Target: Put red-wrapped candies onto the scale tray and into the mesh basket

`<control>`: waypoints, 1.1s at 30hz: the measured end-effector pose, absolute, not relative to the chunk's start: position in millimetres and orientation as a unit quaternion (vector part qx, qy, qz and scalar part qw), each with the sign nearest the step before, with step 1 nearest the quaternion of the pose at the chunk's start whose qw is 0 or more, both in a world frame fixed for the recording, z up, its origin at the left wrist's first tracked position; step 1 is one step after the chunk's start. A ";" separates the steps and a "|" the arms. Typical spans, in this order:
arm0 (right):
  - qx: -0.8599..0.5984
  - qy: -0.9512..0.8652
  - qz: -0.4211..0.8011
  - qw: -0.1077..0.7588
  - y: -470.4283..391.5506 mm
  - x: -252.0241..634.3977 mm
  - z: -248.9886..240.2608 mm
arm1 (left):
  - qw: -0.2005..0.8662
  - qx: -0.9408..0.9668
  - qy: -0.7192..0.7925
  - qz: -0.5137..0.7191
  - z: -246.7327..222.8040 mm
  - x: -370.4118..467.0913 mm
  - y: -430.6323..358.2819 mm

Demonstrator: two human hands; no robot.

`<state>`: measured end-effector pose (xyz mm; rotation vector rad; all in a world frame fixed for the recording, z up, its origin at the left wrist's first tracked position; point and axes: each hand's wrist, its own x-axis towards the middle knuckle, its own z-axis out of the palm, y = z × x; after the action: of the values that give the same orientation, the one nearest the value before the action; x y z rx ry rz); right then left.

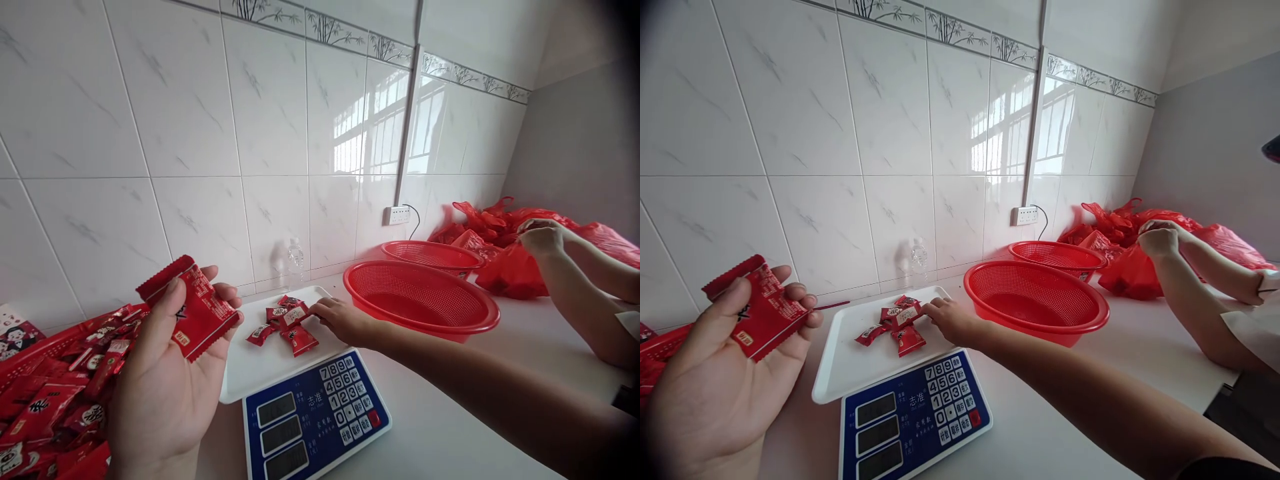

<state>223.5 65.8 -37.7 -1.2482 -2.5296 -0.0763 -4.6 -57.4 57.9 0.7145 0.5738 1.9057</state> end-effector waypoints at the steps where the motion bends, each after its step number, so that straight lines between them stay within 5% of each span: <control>1: -0.442 -0.879 -0.036 0.174 65.7 229.7 -34.6 | 0.492 0.292 0.237 0.785 58.0 -4.5 -57.7; 7: -0.513 -0.811 -0.053 0.277 59.9 286.5 -1.9 | 0.483 0.316 0.225 0.785 59.1 -3.5 -60.1; 20: -0.521 -0.793 -0.066 0.310 40.9 299.9 16.9 | 0.478 0.317 0.228 0.787 59.3 -0.4 -62.9; 29: -0.687 -0.705 -0.124 0.127 48.7 340.4 12.0 | 0.484 0.324 0.221 0.782 57.7 0.4 -61.9; 33: -0.603 -0.782 -0.054 0.150 38.2 289.6 4.1 | 0.484 0.327 0.217 0.782 57.0 0.3 -61.3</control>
<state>289.6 38.2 4.1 -1.7320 -2.2466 -0.1545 0.3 -61.3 57.0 0.7960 0.5290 1.9038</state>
